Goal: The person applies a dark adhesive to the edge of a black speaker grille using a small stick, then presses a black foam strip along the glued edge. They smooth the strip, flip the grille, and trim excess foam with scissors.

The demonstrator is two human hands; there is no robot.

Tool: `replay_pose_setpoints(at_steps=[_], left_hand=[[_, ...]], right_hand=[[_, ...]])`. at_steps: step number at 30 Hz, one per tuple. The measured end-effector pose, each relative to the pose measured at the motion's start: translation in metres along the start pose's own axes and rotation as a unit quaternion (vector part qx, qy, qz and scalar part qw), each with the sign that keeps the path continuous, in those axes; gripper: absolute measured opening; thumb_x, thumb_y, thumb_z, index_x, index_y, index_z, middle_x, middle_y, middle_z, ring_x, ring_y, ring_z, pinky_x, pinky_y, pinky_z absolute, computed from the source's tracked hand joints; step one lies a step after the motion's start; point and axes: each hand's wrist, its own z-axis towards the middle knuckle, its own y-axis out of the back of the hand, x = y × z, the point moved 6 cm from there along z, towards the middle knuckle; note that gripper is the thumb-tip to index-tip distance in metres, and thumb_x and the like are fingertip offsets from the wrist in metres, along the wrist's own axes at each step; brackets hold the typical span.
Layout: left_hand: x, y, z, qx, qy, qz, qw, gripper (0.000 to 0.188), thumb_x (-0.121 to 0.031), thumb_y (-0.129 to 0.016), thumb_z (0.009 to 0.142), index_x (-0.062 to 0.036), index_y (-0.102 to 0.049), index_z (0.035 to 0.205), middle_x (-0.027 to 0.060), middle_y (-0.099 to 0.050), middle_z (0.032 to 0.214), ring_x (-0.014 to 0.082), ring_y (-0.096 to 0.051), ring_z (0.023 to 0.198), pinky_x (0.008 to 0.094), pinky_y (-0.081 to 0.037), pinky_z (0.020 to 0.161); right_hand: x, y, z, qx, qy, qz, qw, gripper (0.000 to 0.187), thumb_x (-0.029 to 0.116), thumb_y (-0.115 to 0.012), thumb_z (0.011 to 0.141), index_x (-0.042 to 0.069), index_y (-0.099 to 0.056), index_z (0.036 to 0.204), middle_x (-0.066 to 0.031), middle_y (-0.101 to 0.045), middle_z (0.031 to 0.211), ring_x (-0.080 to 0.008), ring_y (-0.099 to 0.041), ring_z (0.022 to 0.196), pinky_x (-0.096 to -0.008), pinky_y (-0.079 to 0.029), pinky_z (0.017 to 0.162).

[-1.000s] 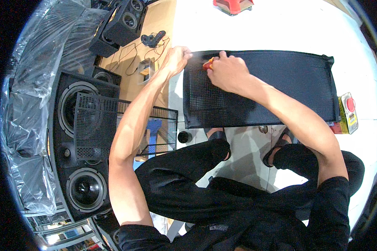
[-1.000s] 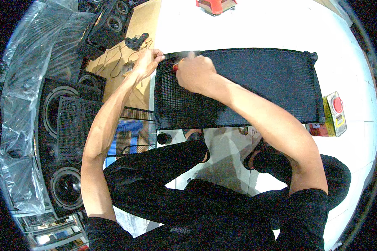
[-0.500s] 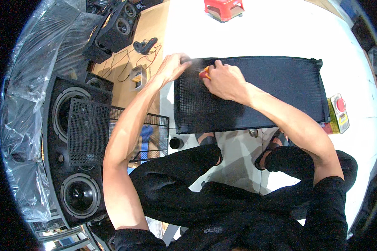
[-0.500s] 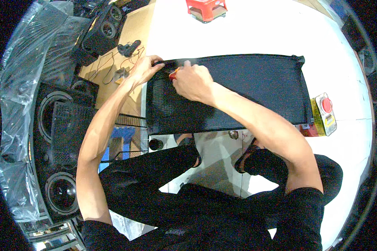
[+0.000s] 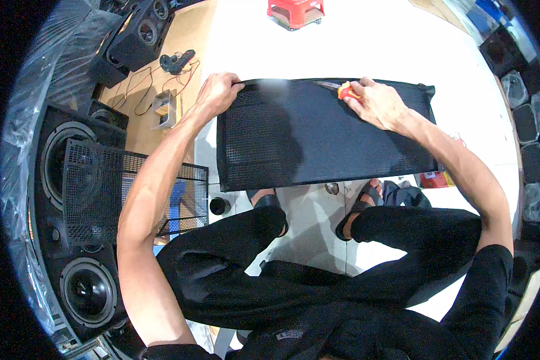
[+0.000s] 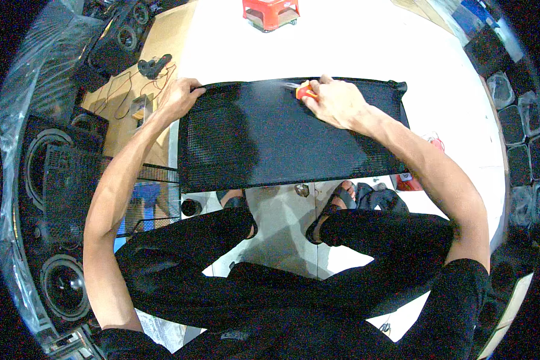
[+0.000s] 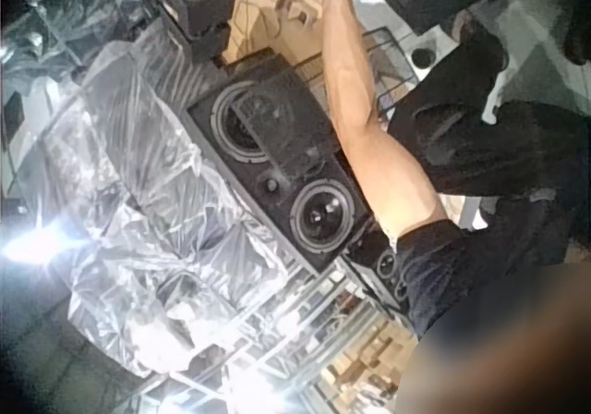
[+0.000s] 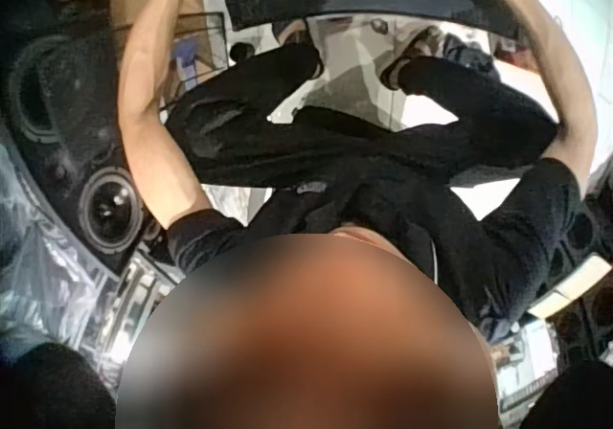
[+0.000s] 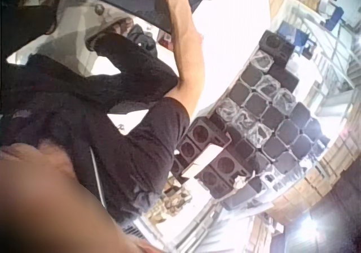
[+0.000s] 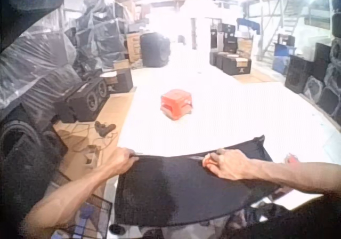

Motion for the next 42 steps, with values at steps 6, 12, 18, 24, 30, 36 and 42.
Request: replay_pose_setpoints(at_steps=[6, 12, 18, 24, 30, 36, 42], left_hand=[[0.001, -0.001, 0.001, 0.002, 0.005, 0.007, 1.000, 0.027, -0.022, -0.063, 0.091, 0.0003, -0.073, 0.100, 0.0221, -0.072, 0.092, 0.0369, -0.070, 0.091, 0.0444, -0.052, 0.085], [0.002, -0.001, 0.001, -0.009, -0.004, -0.012, 1.000, 0.027, -0.022, -0.062, 0.091, 0.0012, -0.072, 0.097, 0.0226, -0.071, 0.085, 0.0365, -0.070, 0.085, 0.0451, -0.052, 0.078], [0.012, -0.012, 0.008, 0.011, 0.036, -0.026, 0.999, 0.025, -0.023, -0.063, 0.091, 0.0008, -0.071, 0.092, 0.0167, -0.068, 0.075, 0.0256, -0.066, 0.073, 0.0400, -0.049, 0.070], [-0.052, 0.004, 0.007, -0.043, -0.075, 0.017, 0.996, 0.043, -0.027, -0.072, 0.087, 0.0008, -0.065, 0.119, 0.0241, -0.065, 0.120, 0.0355, -0.062, 0.116, 0.0415, -0.047, 0.102], [-0.159, -0.040, 0.033, -0.004, -0.163, 0.002, 0.987, 0.044, -0.028, -0.067, 0.090, 0.0048, -0.063, 0.120, 0.0246, -0.066, 0.117, 0.0377, -0.059, 0.115, 0.0447, -0.045, 0.103], [-0.213, -0.075, 0.061, -0.013, -0.191, -0.036, 0.981, 0.038, -0.022, -0.071, 0.088, 0.0048, -0.067, 0.115, 0.0256, -0.067, 0.114, 0.0389, -0.062, 0.111, 0.0441, -0.047, 0.100], [-0.243, -0.086, 0.064, -0.133, -0.248, -0.011, 0.960, 0.032, -0.016, -0.070, 0.087, 0.0028, -0.066, 0.112, 0.0203, -0.066, 0.112, 0.0354, -0.059, 0.111, 0.0427, -0.046, 0.098]], right_hand=[[-0.049, 0.004, -0.033, -0.005, -0.009, -0.014, 1.000, 0.044, 0.038, -0.049, 0.100, 0.000, -0.058, 0.119, -0.0197, -0.059, 0.103, -0.0355, -0.065, 0.090, -0.0431, -0.056, 0.079], [-0.105, -0.002, -0.063, -0.022, -0.048, -0.002, 0.999, 0.040, 0.037, -0.051, 0.098, 0.003, -0.058, 0.118, -0.0185, -0.059, 0.101, -0.0351, -0.063, 0.091, -0.0445, -0.055, 0.080], [-0.146, -0.003, -0.099, -0.021, -0.114, -0.017, 0.993, 0.038, 0.037, -0.051, 0.098, 0.002, -0.058, 0.113, -0.0194, -0.058, 0.099, -0.0360, -0.063, 0.088, -0.0453, -0.054, 0.079], [-0.081, 0.010, -0.100, -0.022, -0.115, 0.045, 0.992, 0.042, 0.041, -0.049, 0.099, 0.003, -0.061, 0.113, -0.0200, -0.059, 0.104, -0.0380, -0.066, 0.089, -0.0474, -0.055, 0.080], [-0.075, -0.002, -0.068, -0.083, -0.049, 0.062, 0.993, 0.046, 0.039, -0.055, 0.098, 0.000, -0.060, 0.122, -0.0191, -0.059, 0.102, -0.0344, -0.066, 0.086, -0.0418, -0.055, 0.077], [-0.124, -0.004, -0.100, -0.125, -0.113, 0.019, 0.985, 0.048, 0.040, -0.056, 0.097, -0.001, -0.060, 0.120, -0.0207, -0.060, 0.097, -0.0352, -0.066, 0.079, -0.0431, -0.056, 0.073], [-0.146, 0.001, -0.120, -0.052, -0.265, 0.001, 0.963, 0.051, 0.040, -0.055, 0.097, -0.007, -0.062, 0.116, -0.0244, -0.062, 0.095, -0.0328, -0.067, 0.076, -0.0434, -0.056, 0.067]])
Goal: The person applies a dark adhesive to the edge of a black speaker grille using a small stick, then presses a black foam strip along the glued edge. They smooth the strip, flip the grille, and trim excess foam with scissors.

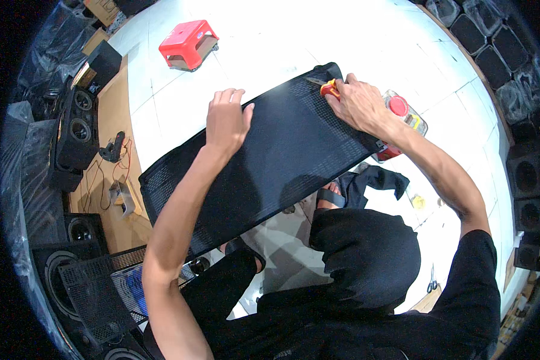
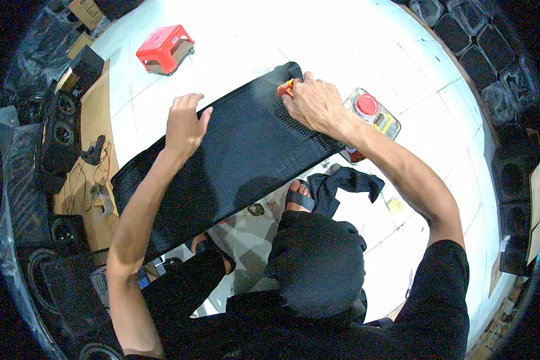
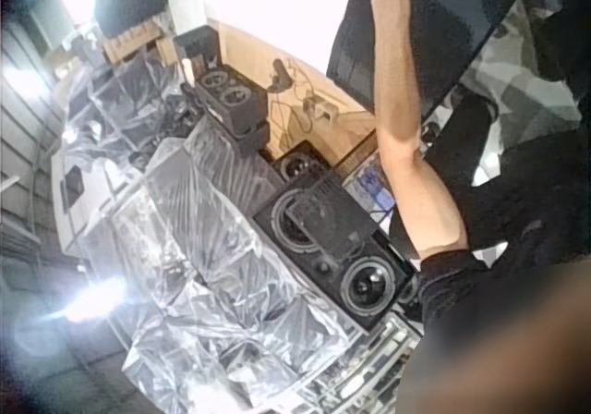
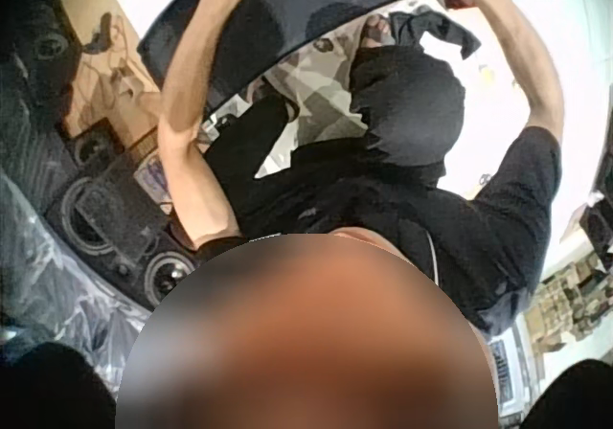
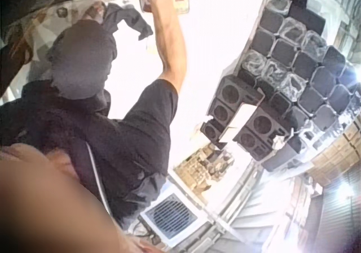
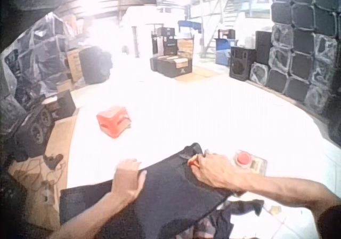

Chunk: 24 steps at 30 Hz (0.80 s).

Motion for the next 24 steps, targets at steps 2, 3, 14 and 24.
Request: replay_pose_setpoints(at_steps=[2, 3, 14, 24], left_hand=[[-0.031, -0.002, -0.001, -0.039, -0.097, 0.012, 0.994, 0.030, -0.014, -0.070, 0.086, 0.0015, -0.065, 0.110, 0.0177, -0.065, 0.112, 0.0333, -0.058, 0.110, 0.0420, -0.046, 0.098], [-0.046, -0.006, -0.003, -0.059, -0.144, 0.014, 0.988, 0.029, -0.014, -0.070, 0.085, 0.0009, -0.065, 0.109, 0.0163, -0.065, 0.111, 0.0323, -0.058, 0.110, 0.0416, -0.045, 0.098], [-0.080, -0.056, -0.008, 0.083, -0.130, -0.069, 0.986, 0.049, -0.031, -0.051, 0.101, 0.0056, -0.051, 0.133, 0.0224, -0.047, 0.144, 0.0351, -0.042, 0.138, 0.0445, -0.031, 0.117], [-0.079, -0.059, -0.009, 0.093, -0.128, -0.059, 0.986, 0.053, -0.037, -0.047, 0.102, 0.0048, -0.050, 0.135, 0.0223, -0.044, 0.148, 0.0344, -0.038, 0.141, 0.0442, -0.028, 0.119]], right_hand=[[0.001, 0.000, 0.000, -0.018, 0.002, 0.005, 1.000, 0.049, 0.038, -0.055, 0.096, -0.008, -0.063, 0.110, -0.0261, -0.062, 0.095, -0.0356, -0.068, 0.076, -0.0445, -0.057, 0.067], [0.003, -0.001, -0.005, -0.034, 0.009, 0.008, 0.999, 0.047, 0.037, -0.055, 0.095, -0.008, -0.064, 0.105, -0.0275, -0.063, 0.095, -0.0379, -0.069, 0.076, -0.0455, -0.057, 0.066], [-0.027, 0.001, 0.006, -0.045, -0.009, 0.033, 0.998, 0.047, 0.040, -0.056, 0.093, -0.005, -0.070, 0.102, -0.0262, -0.065, 0.094, -0.0385, -0.070, 0.079, -0.0447, -0.058, 0.070], [-0.017, 0.009, -0.012, -0.078, -0.005, 0.008, 0.997, 0.036, 0.035, -0.054, 0.094, 0.006, -0.074, 0.102, -0.0284, -0.066, 0.095, -0.0399, -0.070, 0.073, -0.0448, -0.059, 0.062]])
